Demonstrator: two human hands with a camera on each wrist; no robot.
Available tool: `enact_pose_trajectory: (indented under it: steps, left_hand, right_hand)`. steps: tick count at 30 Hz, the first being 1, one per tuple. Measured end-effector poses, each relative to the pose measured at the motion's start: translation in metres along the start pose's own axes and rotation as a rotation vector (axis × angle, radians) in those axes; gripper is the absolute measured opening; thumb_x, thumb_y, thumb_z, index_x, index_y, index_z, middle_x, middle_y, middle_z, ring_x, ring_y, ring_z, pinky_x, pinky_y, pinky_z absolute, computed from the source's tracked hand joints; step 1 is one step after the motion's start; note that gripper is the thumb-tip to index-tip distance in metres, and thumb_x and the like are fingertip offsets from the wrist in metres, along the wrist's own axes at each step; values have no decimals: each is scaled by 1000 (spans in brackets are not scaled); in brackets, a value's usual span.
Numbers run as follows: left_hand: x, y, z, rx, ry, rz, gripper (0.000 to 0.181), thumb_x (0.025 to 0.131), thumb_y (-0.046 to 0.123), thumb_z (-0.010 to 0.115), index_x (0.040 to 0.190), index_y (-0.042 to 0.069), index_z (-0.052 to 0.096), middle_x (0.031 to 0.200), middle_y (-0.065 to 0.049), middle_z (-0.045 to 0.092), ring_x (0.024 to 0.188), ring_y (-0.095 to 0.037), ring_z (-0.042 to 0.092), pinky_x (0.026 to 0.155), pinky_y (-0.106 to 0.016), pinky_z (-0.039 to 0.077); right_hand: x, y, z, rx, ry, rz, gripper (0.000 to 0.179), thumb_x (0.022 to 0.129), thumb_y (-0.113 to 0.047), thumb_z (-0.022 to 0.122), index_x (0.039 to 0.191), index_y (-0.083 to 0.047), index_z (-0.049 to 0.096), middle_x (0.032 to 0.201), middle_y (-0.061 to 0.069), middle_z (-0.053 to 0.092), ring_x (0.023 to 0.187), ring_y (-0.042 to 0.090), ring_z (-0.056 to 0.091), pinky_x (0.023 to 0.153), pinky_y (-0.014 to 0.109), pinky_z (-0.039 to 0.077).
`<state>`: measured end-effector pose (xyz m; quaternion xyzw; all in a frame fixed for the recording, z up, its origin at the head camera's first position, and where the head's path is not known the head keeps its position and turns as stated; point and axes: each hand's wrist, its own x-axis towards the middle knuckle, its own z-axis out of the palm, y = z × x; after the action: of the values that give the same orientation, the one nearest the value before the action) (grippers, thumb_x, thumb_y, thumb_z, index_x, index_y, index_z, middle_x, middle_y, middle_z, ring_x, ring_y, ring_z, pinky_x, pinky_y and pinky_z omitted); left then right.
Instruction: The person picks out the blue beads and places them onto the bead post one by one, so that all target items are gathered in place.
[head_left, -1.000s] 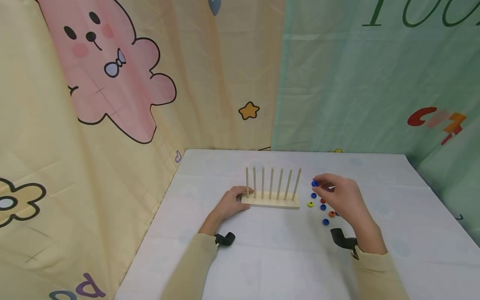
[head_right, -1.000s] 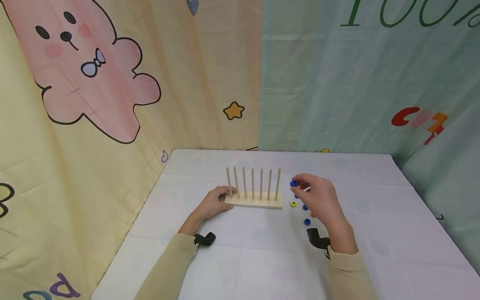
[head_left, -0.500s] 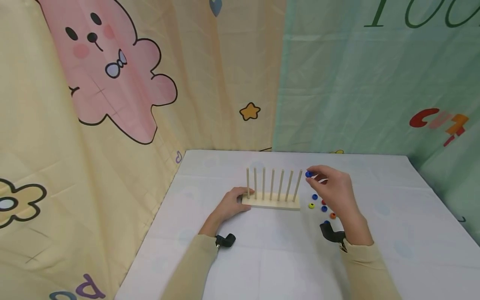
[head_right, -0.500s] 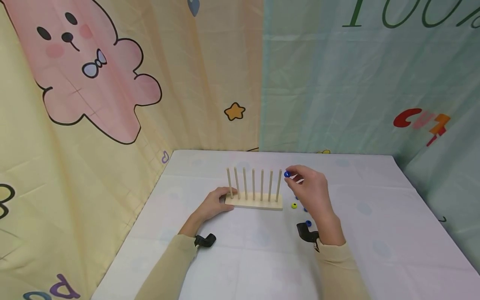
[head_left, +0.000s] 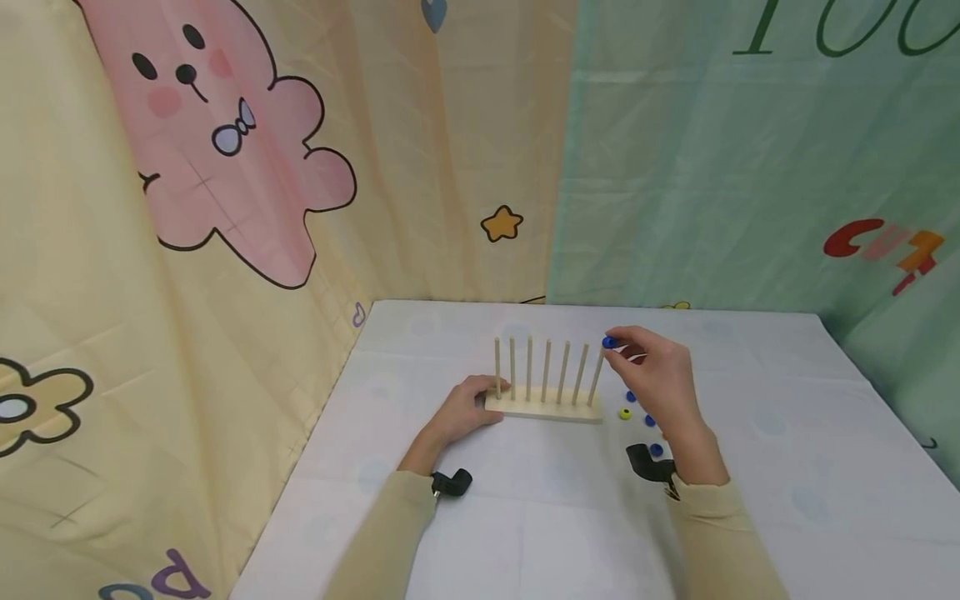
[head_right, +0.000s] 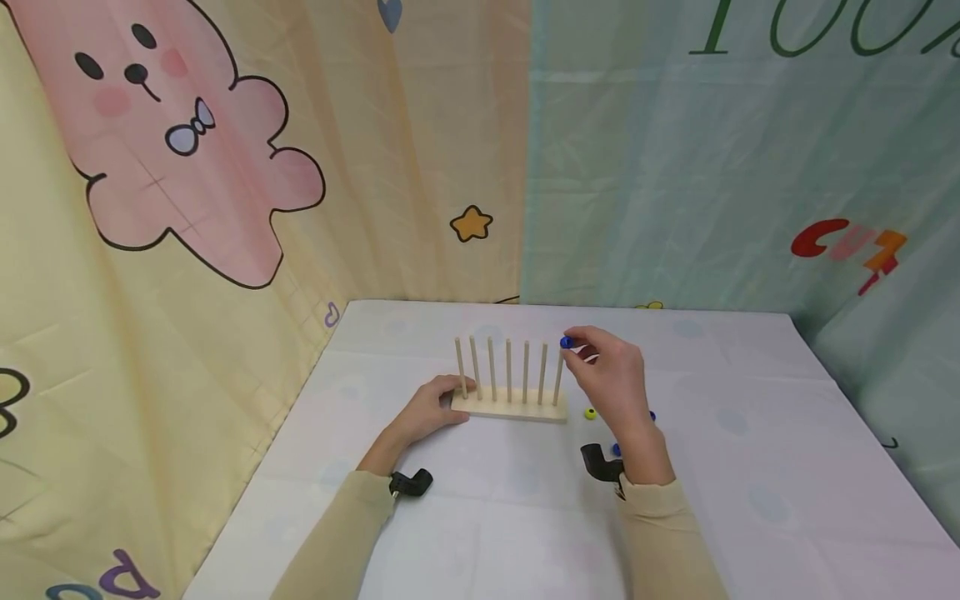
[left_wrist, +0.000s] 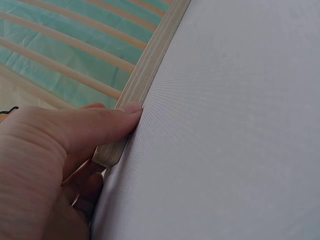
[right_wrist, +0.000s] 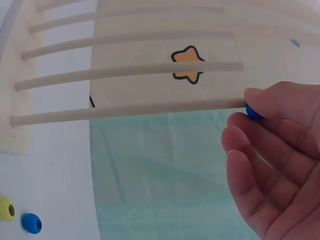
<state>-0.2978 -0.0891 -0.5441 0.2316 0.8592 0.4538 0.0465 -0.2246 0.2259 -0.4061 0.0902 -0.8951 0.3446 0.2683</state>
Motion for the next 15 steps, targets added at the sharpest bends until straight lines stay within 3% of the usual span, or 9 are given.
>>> enact_pose_trajectory:
  steps: [8,15]
  left_hand:
    - [0,1,-1,14,-1,-4,50,82,14,84,127,30,69,140,2,57,135,-23,45,112,-44,34]
    - [-2,4,-1,11,0,-16,50,82,15,84,127,30,69,141,2,56,136,-23,46,113,-44,33]
  right_hand:
    - [1,0,3,17,-11,2,24,90,-17,78,113,-12,74,95,1,74,80,15,69,71,22,53]
    - [1,2,6,18,-20,22,25,90,-19,78,114,-12,74,94,1,74,81,16,70,73,35,57]
